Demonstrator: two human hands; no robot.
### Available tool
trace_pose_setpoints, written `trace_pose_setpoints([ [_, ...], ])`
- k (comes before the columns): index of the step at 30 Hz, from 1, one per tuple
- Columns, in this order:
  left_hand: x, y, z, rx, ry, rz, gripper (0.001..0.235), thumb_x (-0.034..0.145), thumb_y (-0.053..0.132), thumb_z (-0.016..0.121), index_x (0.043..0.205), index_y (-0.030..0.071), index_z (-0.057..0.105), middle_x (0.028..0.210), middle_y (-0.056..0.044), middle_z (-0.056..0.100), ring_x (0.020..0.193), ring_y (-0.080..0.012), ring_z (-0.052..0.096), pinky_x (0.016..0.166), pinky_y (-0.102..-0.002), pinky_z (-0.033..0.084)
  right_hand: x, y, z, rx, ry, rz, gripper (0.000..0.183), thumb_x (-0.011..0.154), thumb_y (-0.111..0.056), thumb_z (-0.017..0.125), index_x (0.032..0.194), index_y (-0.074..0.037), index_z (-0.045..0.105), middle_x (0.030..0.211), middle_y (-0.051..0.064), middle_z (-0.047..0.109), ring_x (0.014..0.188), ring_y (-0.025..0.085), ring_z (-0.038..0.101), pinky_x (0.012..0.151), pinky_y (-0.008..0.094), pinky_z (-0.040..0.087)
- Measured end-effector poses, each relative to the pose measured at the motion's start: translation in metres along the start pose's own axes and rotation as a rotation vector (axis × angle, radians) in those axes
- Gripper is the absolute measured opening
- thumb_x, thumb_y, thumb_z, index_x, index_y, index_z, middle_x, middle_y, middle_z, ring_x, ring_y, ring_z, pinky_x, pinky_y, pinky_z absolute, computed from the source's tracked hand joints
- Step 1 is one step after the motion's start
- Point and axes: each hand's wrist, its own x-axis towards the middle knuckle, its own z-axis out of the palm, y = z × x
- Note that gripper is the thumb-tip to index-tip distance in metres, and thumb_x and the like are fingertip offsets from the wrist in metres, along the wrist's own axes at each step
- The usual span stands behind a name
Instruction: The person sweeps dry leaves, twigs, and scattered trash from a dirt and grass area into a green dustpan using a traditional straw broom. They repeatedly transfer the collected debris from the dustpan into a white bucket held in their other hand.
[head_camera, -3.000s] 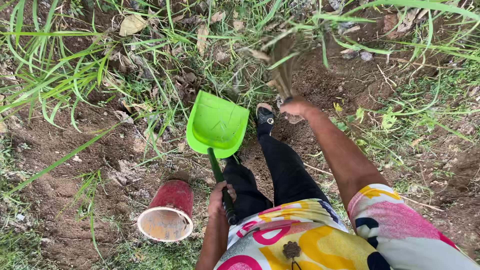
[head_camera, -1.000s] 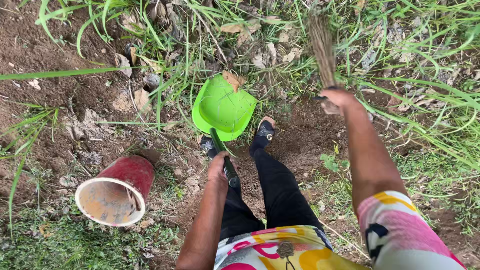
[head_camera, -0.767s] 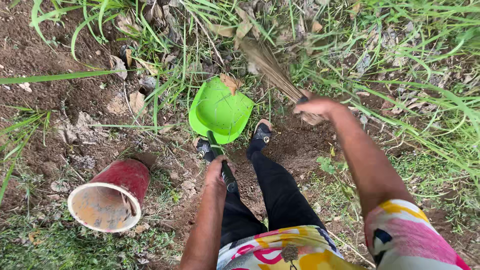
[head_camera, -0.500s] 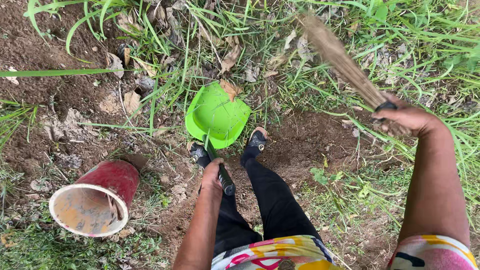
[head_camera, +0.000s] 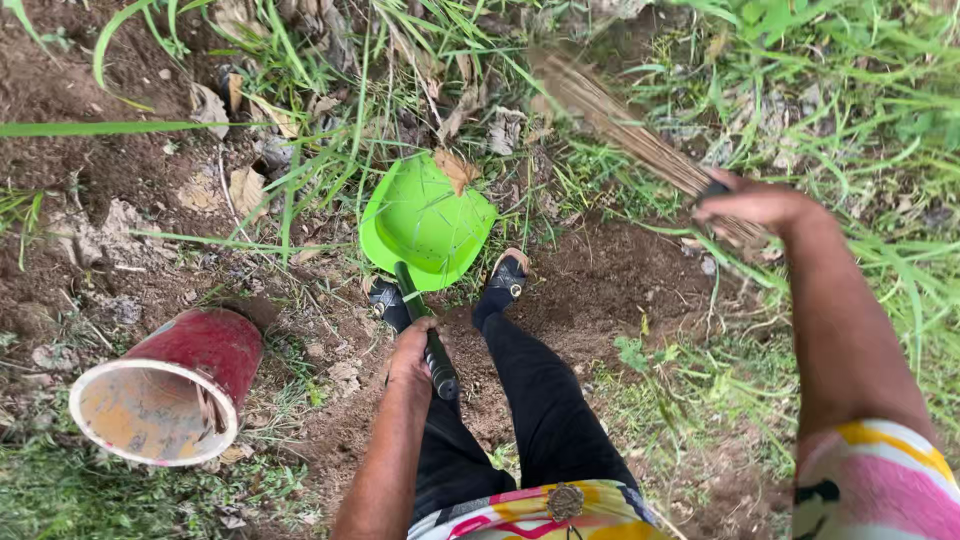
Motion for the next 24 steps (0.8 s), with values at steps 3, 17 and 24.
trace_pose_setpoints([
  [3,0.001,-0.003,-0.002,0.101,-0.009,0.034,0.012,0.093,0.017,0.058,0.096,0.006,0.052,0.066,-0.007,0.054,0.05,-0.0211,0.055,0.045,-0.036,0.051,-0.026,0.037,-0.029,0.077,-0.068,-0.206,0.103,0.08,-0.03,0.076,0.167,-0.019,0.022,0.081,0.009,0.073,0.068,0.019,0.064,0.08,0.041,0.054],
  [17,0.03,-0.016,-0.014,0.084,-0.022,0.087,0.012,0.093,0.015,0.058,0.089,0.004,0.054,0.061,-0.009,0.055,0.045,-0.0229,0.054,0.04,-0.036,0.049,0.023,-0.18,0.196,0.088,-0.186,-0.266,0.104,0.079,-0.017,0.074,0.162,-0.023,0.013,0.096,0.009,0.067,0.071,0.015,0.063,0.067,0.033,0.061],
  [24,-0.014,0.001,-0.088,-0.076,-0.19,-0.031,0.014,0.095,0.015,0.059,0.096,0.005,0.049,0.066,-0.006,0.053,0.048,-0.0176,0.052,0.042,-0.032,0.047,-0.089,-0.09,0.212,-0.086,-0.218,-0.16,0.108,0.08,-0.027,0.076,0.168,-0.034,0.013,0.094,0.019,0.069,0.069,0.02,0.065,0.071,0.029,0.057],
])
